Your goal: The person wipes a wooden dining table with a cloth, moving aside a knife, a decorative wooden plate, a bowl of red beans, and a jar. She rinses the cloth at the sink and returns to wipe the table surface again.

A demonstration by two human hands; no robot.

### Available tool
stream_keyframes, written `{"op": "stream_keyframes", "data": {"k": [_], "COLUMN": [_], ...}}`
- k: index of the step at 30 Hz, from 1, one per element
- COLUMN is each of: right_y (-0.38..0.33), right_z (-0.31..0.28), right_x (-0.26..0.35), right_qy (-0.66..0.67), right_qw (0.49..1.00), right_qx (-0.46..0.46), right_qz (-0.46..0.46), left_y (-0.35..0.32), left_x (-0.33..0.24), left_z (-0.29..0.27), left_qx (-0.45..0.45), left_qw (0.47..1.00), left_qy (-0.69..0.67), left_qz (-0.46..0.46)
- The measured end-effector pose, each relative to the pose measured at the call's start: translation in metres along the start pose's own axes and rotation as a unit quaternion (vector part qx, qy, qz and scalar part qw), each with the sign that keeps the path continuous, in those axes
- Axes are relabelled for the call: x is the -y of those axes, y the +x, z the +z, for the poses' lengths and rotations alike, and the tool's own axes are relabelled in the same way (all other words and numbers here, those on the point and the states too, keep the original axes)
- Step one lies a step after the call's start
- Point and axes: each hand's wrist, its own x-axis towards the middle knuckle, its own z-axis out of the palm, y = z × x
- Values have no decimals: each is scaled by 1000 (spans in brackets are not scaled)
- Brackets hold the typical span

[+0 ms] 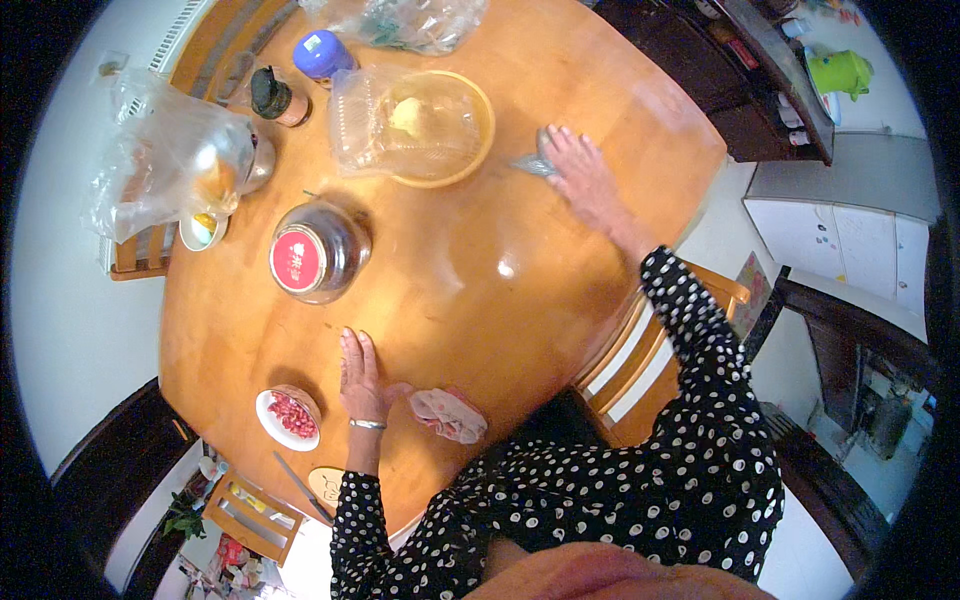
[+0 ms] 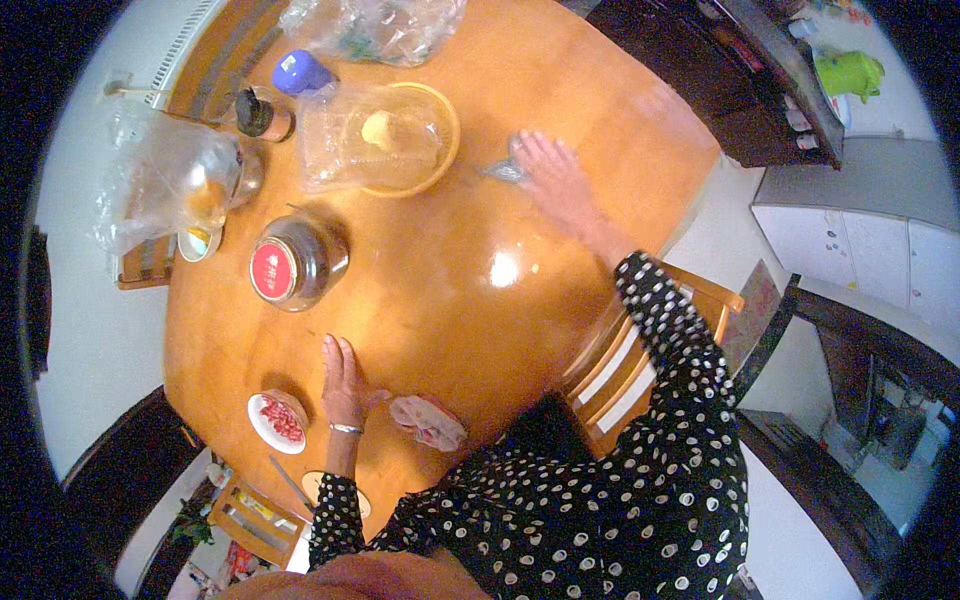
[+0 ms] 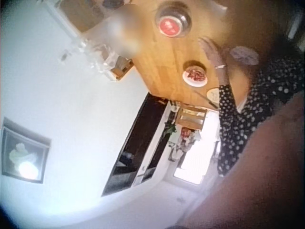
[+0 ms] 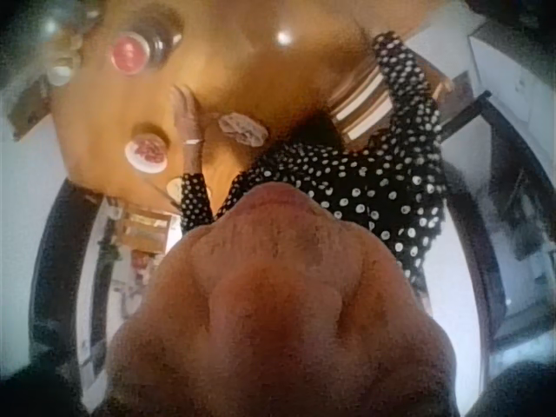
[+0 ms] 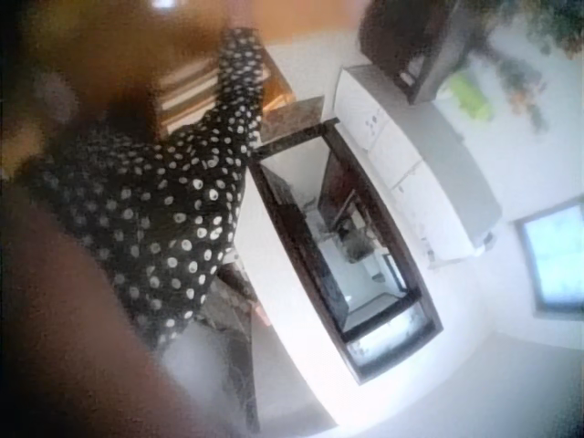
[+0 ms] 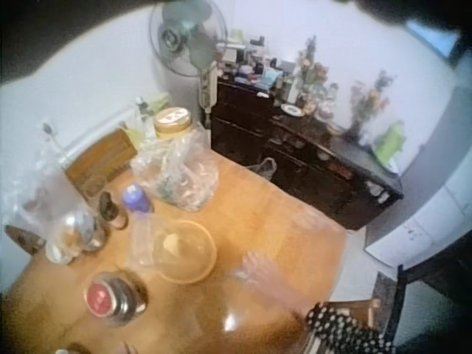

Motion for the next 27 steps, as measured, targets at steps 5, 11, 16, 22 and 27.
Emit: {"op": "stream_keyframes", "data": {"k": [5,11,16,22,27], "right_y": [72,110,146,209,234], "right_z": [-20,56,66,44,63], "right_x": [-64,-19,-41,-101,-61], "right_qy": [-10,98,7,50,4], "right_qw": [946,962,994,966,982], "right_qx": [-81,-232,-71,-142,-186], "right_qz": [314,109,-88,211,-33], "left_y": [-2,-3,-4,-5,-6], "left_x": [4,5,8,13,13], "left_z": [-2,-9,-10,-10,-15], "left_qx": [-20,-18,11,-1,28], "left_qw": [1000,1000,1000,1000,999], "left_qy": [19,0,3,8,22], "left_qz": [15,11,-11,-7,-21]}}
